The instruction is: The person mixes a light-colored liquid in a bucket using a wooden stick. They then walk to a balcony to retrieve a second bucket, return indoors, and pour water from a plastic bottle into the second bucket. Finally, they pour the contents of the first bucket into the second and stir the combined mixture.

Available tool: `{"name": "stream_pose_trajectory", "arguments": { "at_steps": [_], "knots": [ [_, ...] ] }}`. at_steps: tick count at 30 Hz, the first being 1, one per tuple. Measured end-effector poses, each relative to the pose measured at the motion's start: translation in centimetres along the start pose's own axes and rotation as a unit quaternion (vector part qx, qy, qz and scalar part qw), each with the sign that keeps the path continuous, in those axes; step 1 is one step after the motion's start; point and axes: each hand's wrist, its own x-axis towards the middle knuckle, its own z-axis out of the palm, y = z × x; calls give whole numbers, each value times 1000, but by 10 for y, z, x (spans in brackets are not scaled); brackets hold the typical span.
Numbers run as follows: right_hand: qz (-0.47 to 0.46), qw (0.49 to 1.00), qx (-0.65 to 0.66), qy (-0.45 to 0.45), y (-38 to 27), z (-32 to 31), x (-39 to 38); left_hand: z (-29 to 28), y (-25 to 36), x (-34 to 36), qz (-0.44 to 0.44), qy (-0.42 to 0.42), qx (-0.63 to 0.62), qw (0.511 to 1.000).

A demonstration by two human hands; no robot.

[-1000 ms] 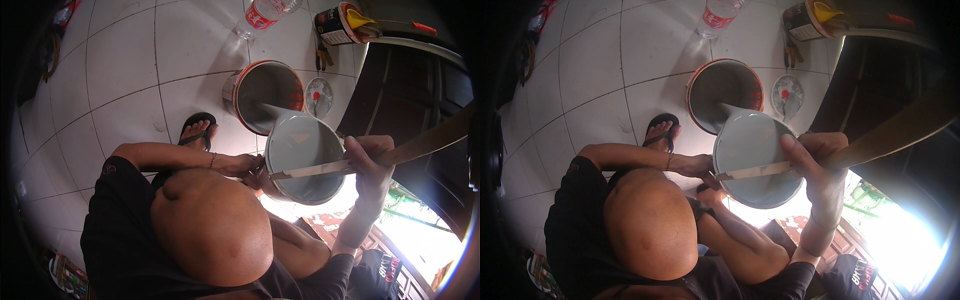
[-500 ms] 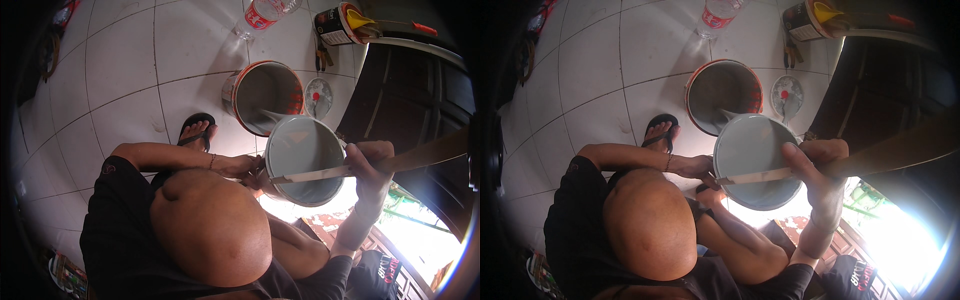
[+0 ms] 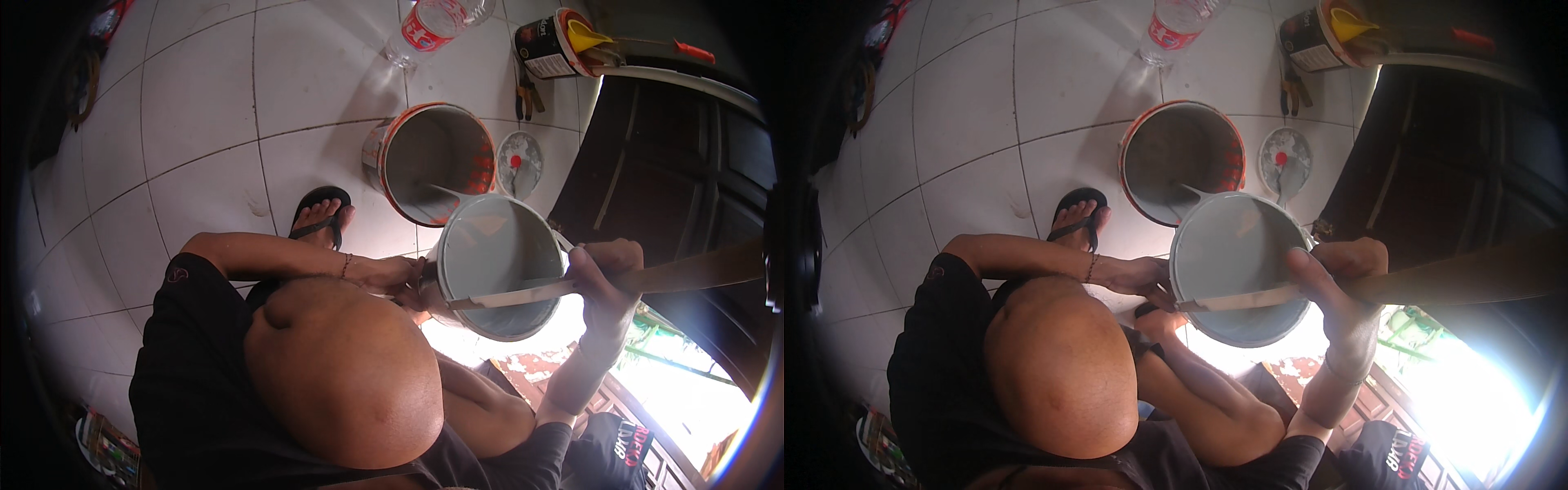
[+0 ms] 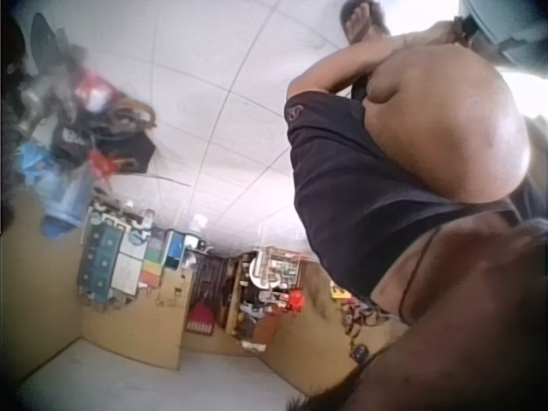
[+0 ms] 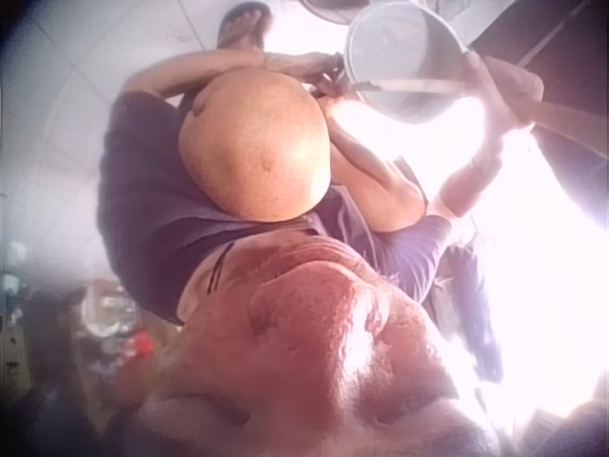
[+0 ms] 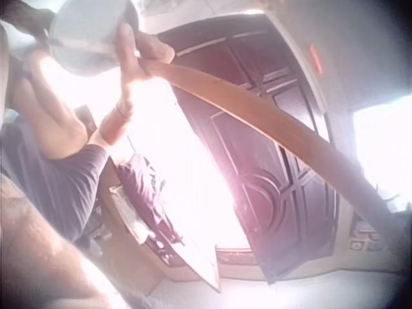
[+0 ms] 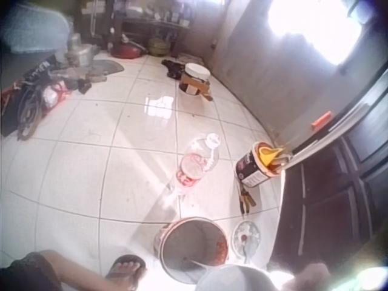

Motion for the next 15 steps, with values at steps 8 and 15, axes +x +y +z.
{"name": "stream_pose_trajectory", "arguments": {
  "at_steps": [8,15],
  "knots": [
    [-31,999,34,-7,4,-3,1,7,4,-3,26,-26,-13,999],
    [-118,990,71,-20,9,-3,2,9,4,-5,23,-21,-26,999]
  ]
}}
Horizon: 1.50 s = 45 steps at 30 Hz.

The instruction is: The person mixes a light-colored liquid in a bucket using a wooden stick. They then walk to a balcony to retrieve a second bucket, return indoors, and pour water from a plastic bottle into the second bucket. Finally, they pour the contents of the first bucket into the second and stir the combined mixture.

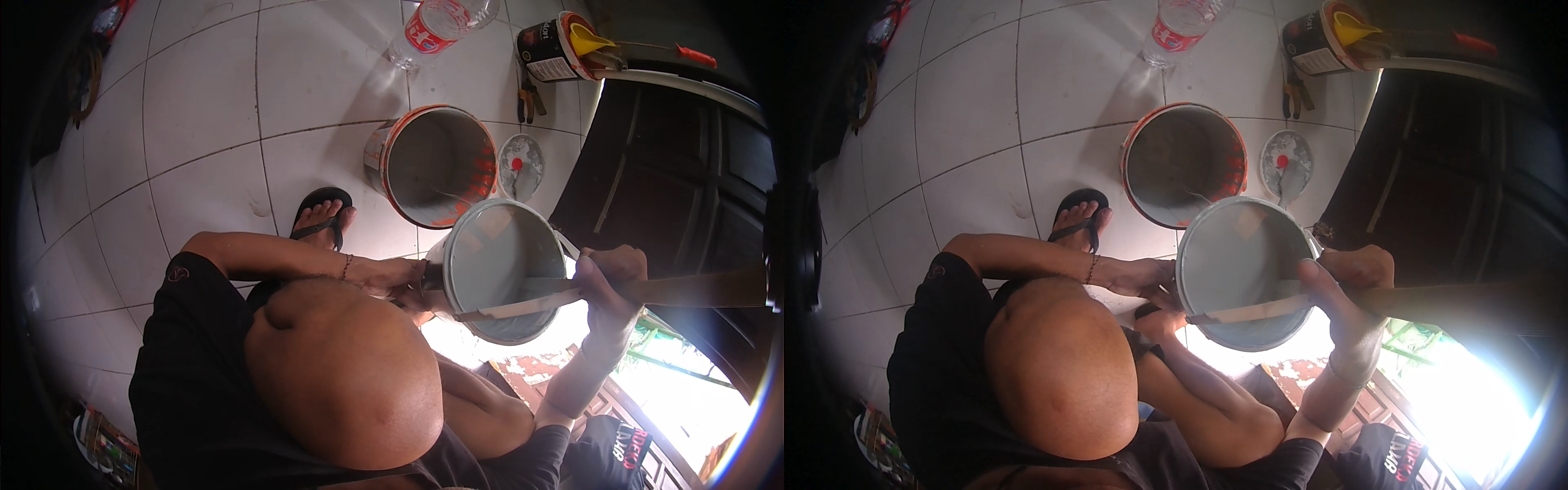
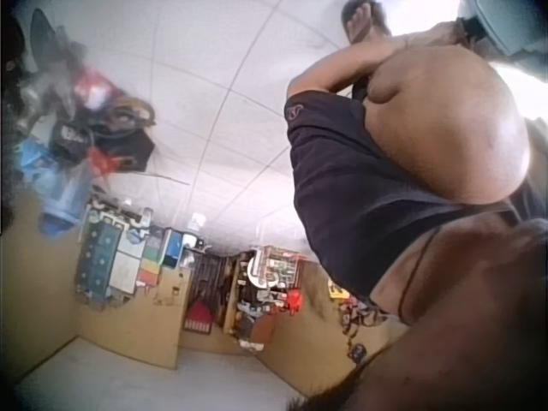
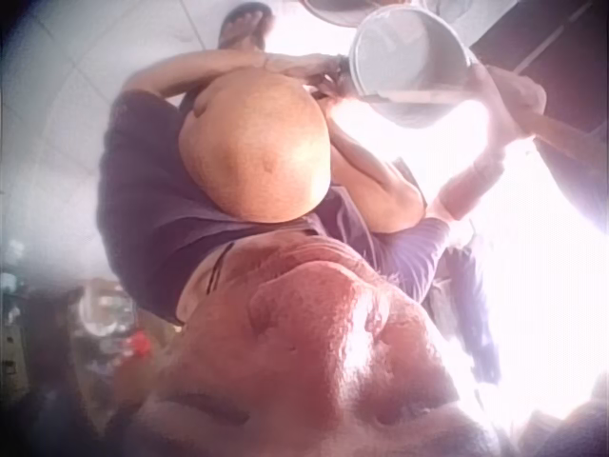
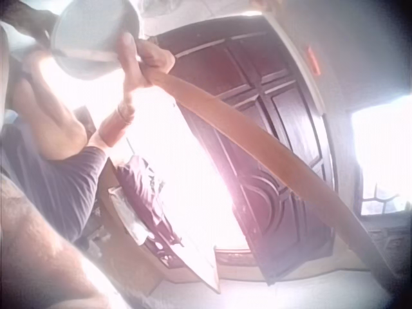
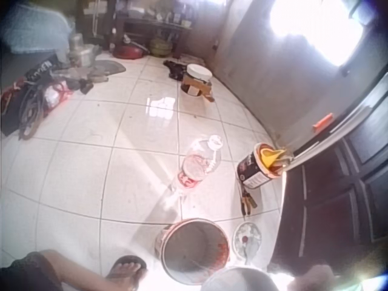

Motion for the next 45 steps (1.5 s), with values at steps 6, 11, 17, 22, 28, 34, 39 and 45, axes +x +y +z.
{"name": "stream_pose_trajectory", "arguments": {
  "at_steps": [6,11,17,22,28,34,39,45],
  "knots": [
    [5,998,7,-70,4,-15,7,-7,-4,1,15,-36,-37,999],
    [-52,997,58,-2,2,3,-3,22,18,-17,24,-17,-16,999],
    [-76,991,46,-104,8,-14,0,28,21,-21,62,-2,-29,998],
    [-100,991,74,-49,10,-4,-14,31,21,-21,74,-1,-31,997],
    [-173,979,54,-91,28,-18,-16,28,18,-17,59,59,-25,996],
    [-148,981,67,-108,21,-13,-19,28,12,-10,64,108,-13,992],
    [-159,983,66,-64,26,-14,-20,20,5,-5,87,95,-20,991],
    [-149,981,63,-108,30,-23,-19,12,4,0,83,103,-37,991]
  ]
}}
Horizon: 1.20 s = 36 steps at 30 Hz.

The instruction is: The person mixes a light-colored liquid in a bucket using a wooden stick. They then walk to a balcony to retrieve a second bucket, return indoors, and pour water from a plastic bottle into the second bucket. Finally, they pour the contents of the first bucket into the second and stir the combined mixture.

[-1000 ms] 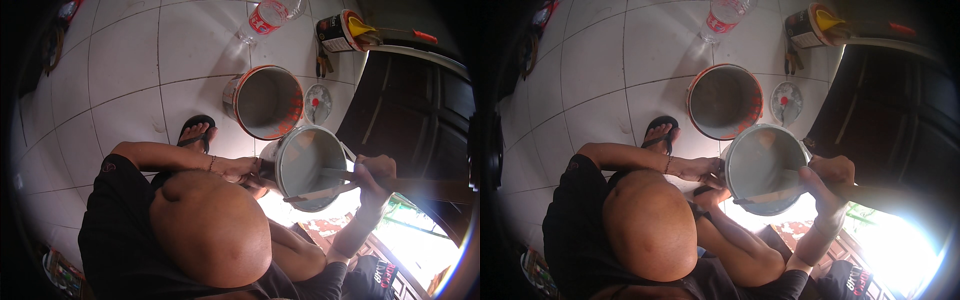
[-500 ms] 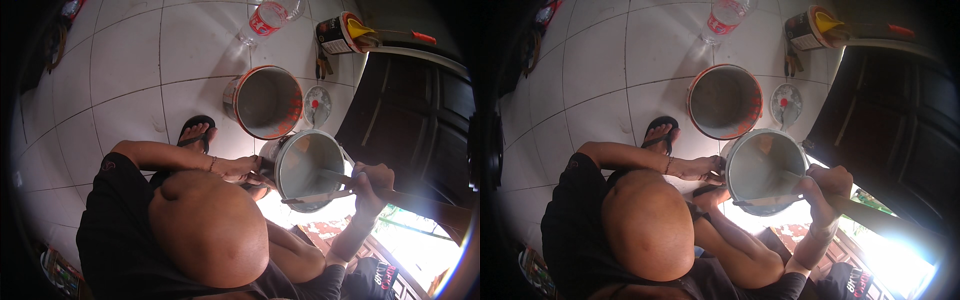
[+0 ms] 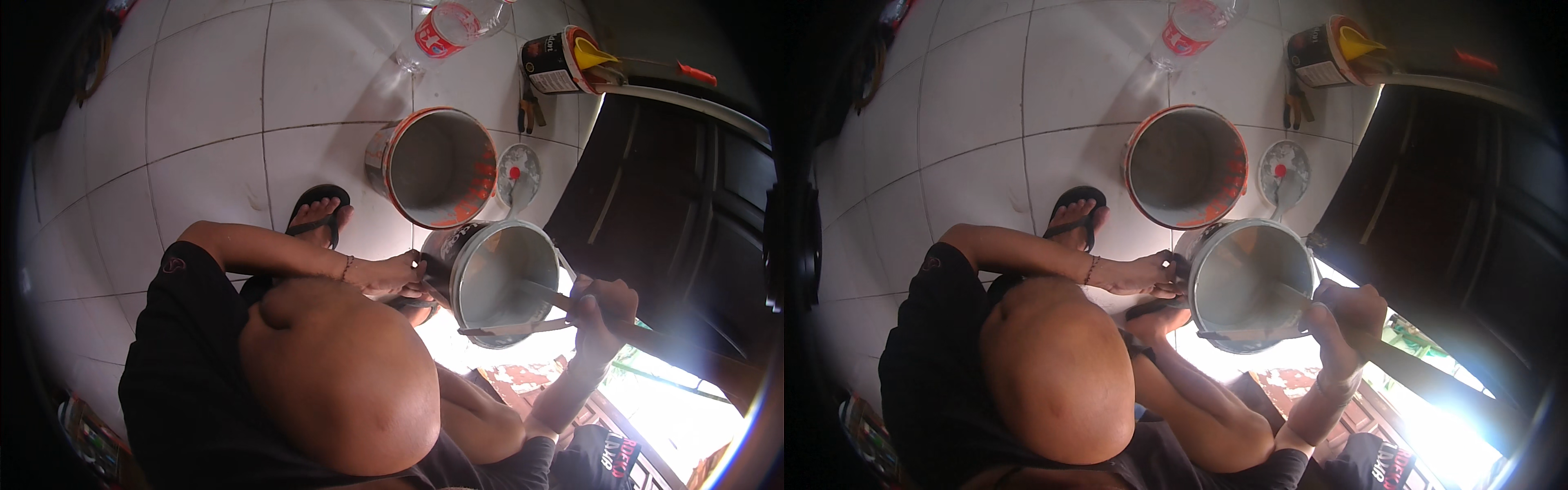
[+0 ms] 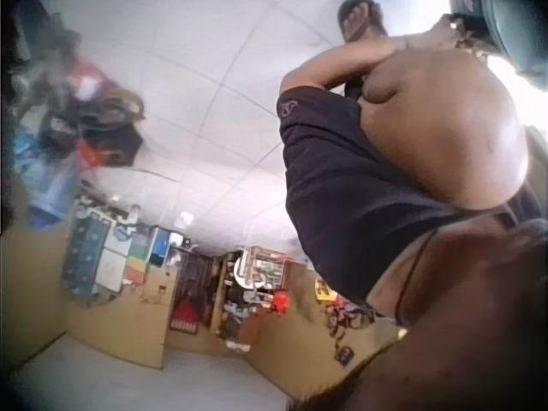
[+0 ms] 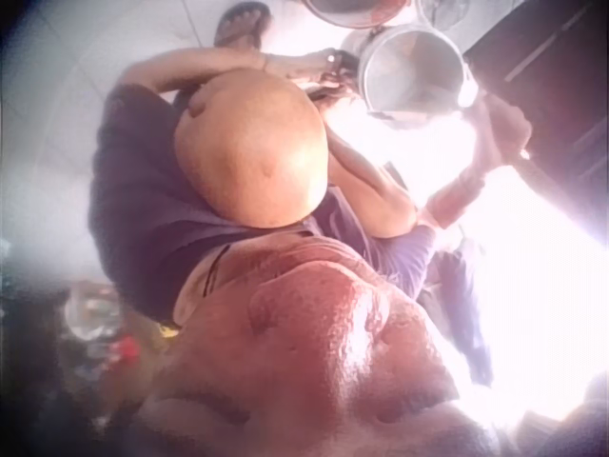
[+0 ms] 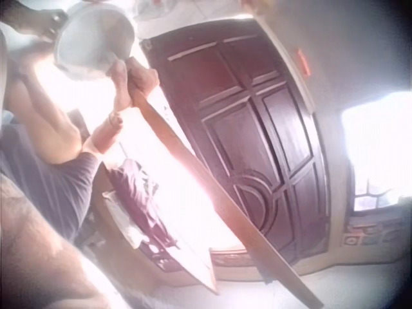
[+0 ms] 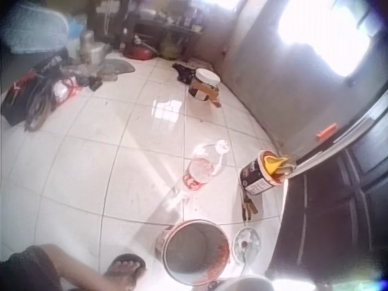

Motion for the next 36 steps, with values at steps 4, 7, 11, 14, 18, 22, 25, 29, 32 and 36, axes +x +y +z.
{"name": "stream_pose_trajectory", "arguments": {
  "at_steps": [4,7,11,14,18,22,25,29,32,36],
  "knots": [
    [13,999,-21,-33,-6,-5,-3,13,9,-9,6,9,-1,1000],
    [1,999,-27,-21,-6,1,-6,5,-2,0,28,-8,27,999],
    [-5,998,-51,29,-10,14,-11,4,-11,7,60,9,79,995],
    [-11,998,-56,25,-6,10,-16,8,-9,4,77,40,119,989],
    [-16,997,-79,17,-3,6,-24,-28,-49,40,186,-1,112,976],
    [-21,997,-79,15,3,4,-25,-46,-63,53,326,74,513,790],
    [-12,997,-72,34,2,8,-23,-50,-60,52,341,114,717,598],
    [-7,997,-63,42,-3,9,-22,-31,-39,36,185,84,447,871],
    [-7,997,-60,38,-5,9,-20,8,10,-15,10,93,406,909],
    [-13,996,-74,40,-3,11,-22,26,56,-60,-53,-18,459,887]
  ]
}}
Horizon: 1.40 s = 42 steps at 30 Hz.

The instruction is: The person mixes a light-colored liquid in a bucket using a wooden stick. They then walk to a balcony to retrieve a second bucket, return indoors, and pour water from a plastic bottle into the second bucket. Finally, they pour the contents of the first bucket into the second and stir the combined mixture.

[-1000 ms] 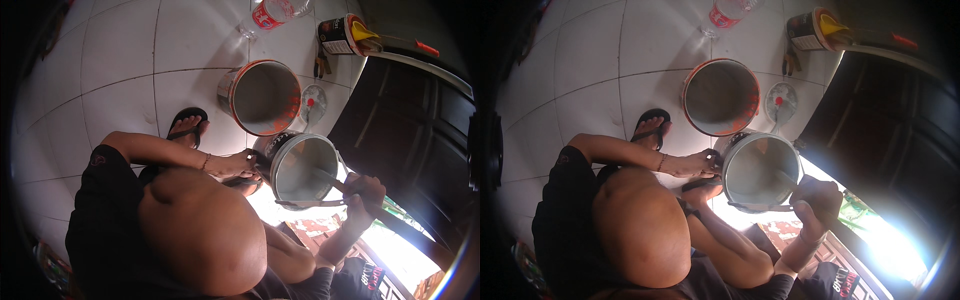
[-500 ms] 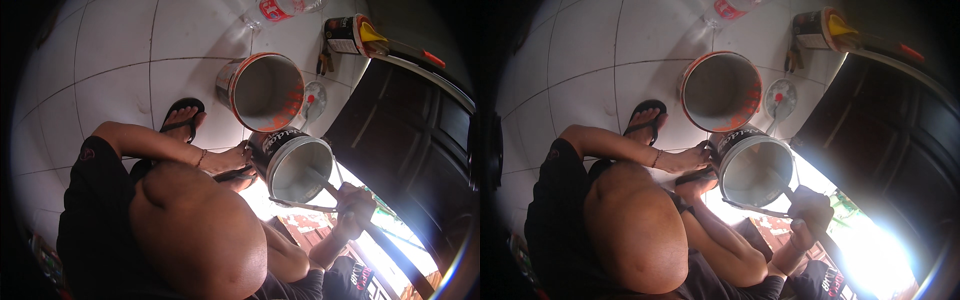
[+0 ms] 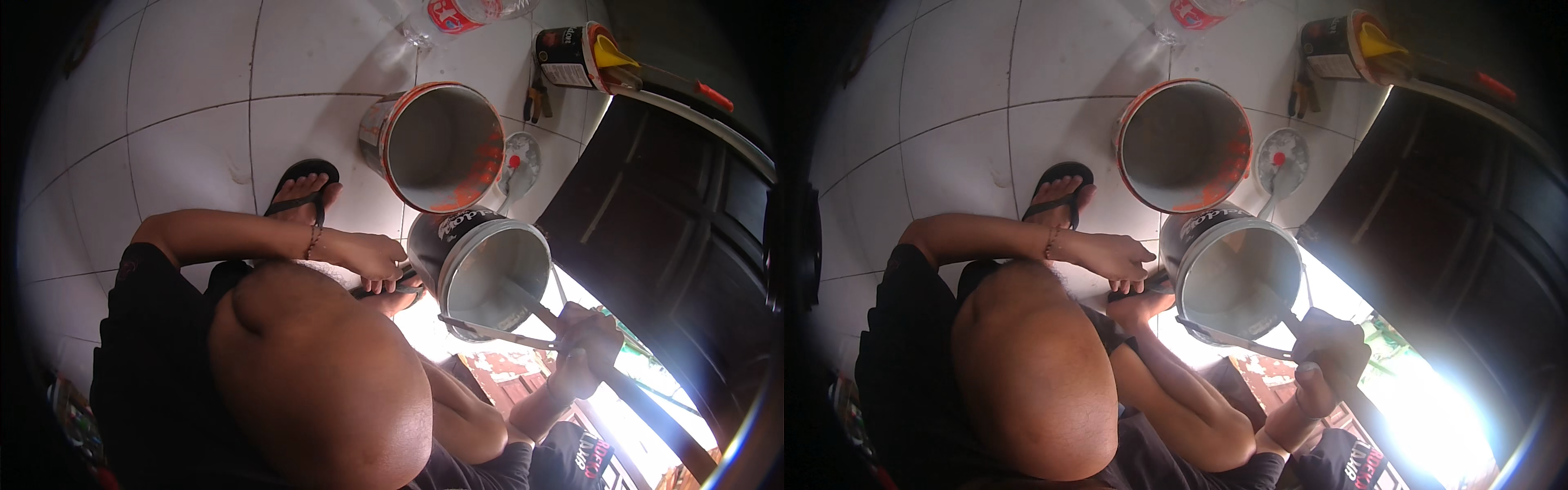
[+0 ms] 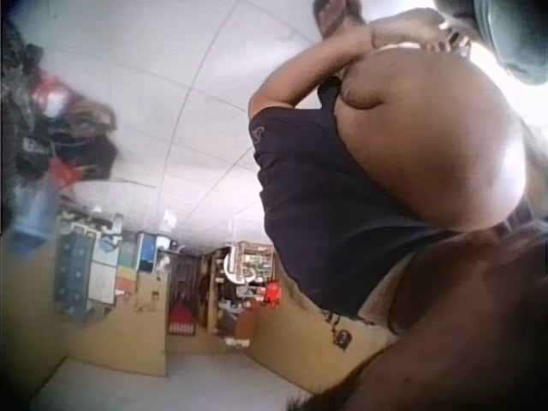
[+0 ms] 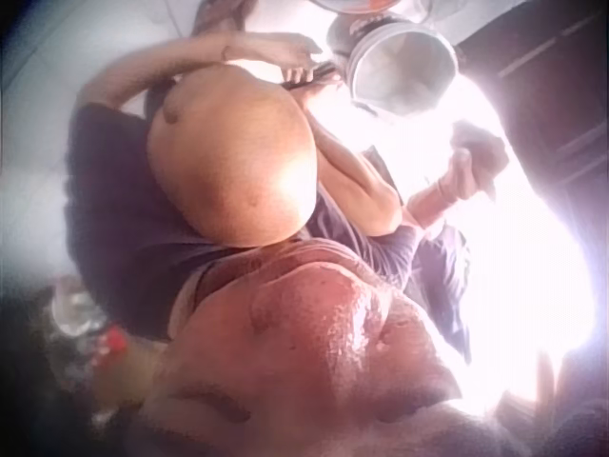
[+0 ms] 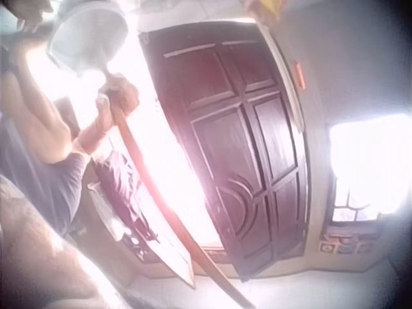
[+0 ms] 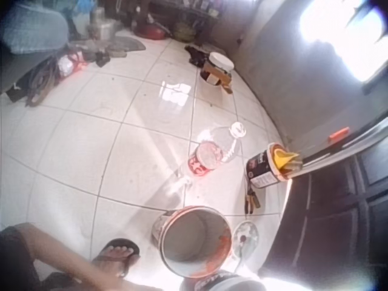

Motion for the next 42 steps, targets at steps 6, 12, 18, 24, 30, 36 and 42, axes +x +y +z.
{"name": "stream_pose_trajectory", "arguments": {
  "at_steps": [6,12,18,24,30,36,42],
  "knots": [
    [-25,999,-11,-29,1,-4,3,-11,70,-74,152,124,182,964],
    [-2,999,28,-36,1,-10,-1,-13,65,-52,402,208,374,810],
    [-2,1000,25,-18,2,-10,-5,-18,98,-38,306,169,254,902],
    [-21,999,-8,-37,-6,-3,2,-27,135,-32,272,159,160,935],
    [4,1000,-13,25,-13,3,-5,-30,162,-12,259,155,212,930],
    [1,997,78,4,8,-20,-15,-23,190,6,320,110,55,939],
    [-48,992,83,86,17,-23,-19,-41,210,-34,504,139,-22,852]
  ]
}}
